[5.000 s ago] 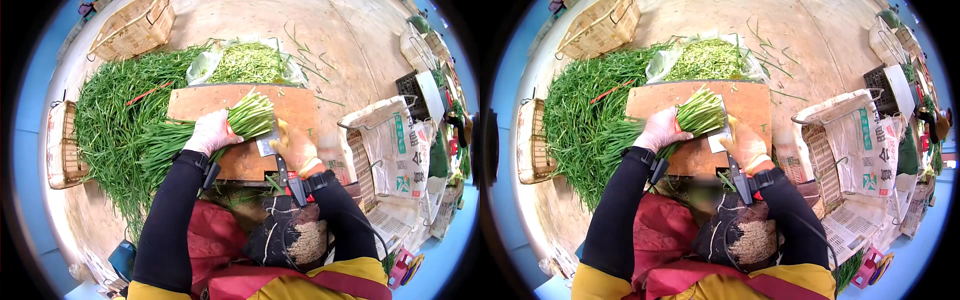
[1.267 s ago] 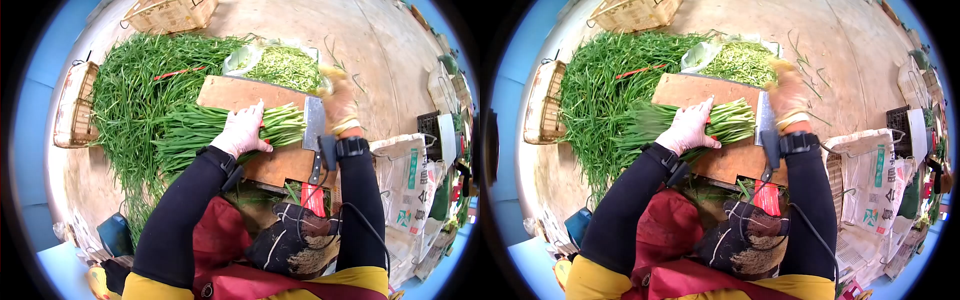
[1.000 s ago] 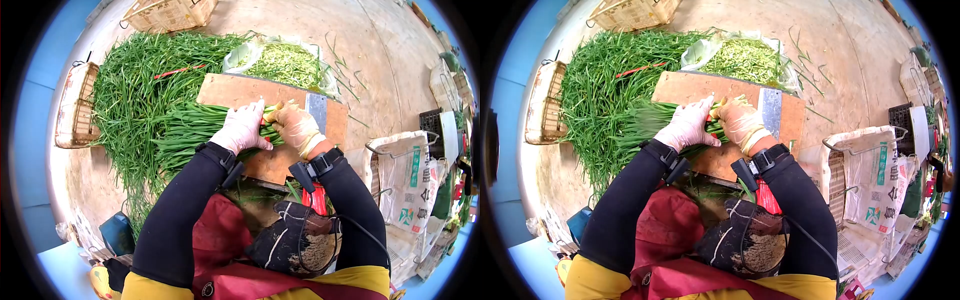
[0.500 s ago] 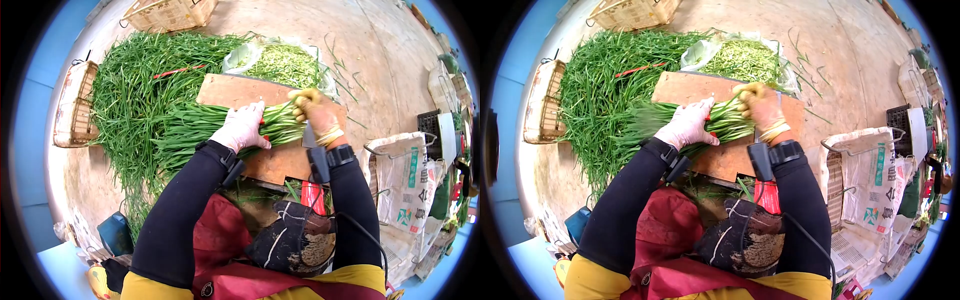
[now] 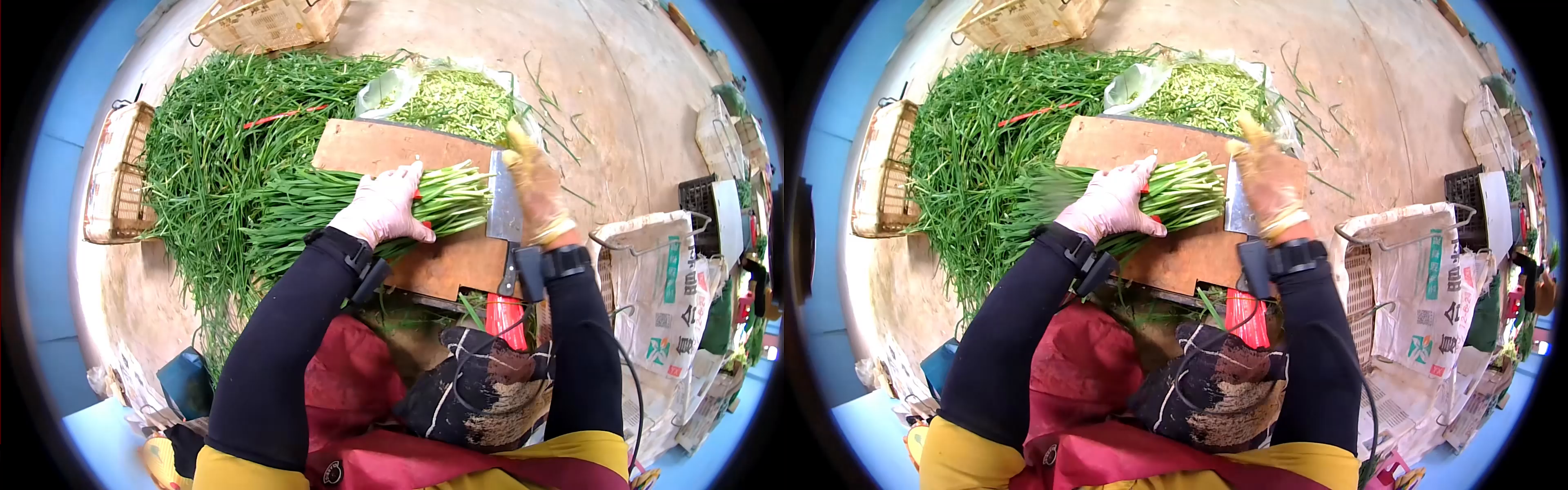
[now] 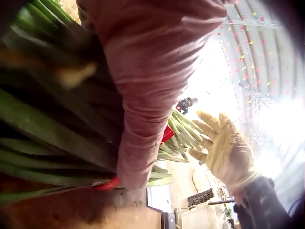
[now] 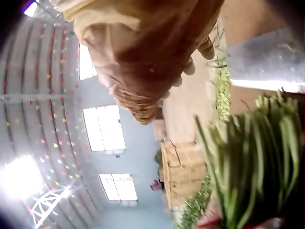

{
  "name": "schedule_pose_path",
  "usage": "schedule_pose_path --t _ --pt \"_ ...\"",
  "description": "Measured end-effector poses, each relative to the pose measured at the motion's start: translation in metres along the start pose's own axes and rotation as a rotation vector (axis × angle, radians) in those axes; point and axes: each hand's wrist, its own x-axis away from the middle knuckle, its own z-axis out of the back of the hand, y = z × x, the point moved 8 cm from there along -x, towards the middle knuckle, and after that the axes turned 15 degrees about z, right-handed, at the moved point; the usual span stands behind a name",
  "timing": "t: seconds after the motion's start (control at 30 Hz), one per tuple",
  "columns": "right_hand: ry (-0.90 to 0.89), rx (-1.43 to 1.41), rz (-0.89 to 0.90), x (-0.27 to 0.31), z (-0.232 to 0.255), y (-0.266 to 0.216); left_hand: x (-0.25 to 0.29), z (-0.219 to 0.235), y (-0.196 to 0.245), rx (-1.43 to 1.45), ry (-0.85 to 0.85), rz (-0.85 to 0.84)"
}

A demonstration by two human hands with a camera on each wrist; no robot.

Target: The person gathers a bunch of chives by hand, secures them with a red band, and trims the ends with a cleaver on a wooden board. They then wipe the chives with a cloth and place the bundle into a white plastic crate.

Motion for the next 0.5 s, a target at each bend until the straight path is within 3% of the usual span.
schedule_pose_path --t 0.07,0.17,0.27,0.37,0.43,0.5 --pt "0.0 0.023 -0.021 0.007 -0.027 -0.015 0.002 0.0 0.001 -0.001 0.007 -0.009" --pt "-0.019 -0.137 0.109 0.01 -0.057 -0.022 0.003 0.005 0.002 0.008 -0.005 -0.004" --pt "-0.281 0.224 0.168 0.009 -0.074 -0.022 0.003 0.008 0.003 0.075 -0.016 -0.024" --pt "-0.281 0.393 0.192 0.011 -0.064 -0.024 0.001 0.008 0.005 0.045 -0.032 0.003" --pt "-0.214 0.337 0.198 0.011 -0.052 -0.031 0.002 0.007 0.003 0.043 -0.013 0.0" --pt "-0.327 0.05 0.217 0.015 -0.059 -0.041 0.001 0.006 0.002 0.055 -0.03 -0.001"
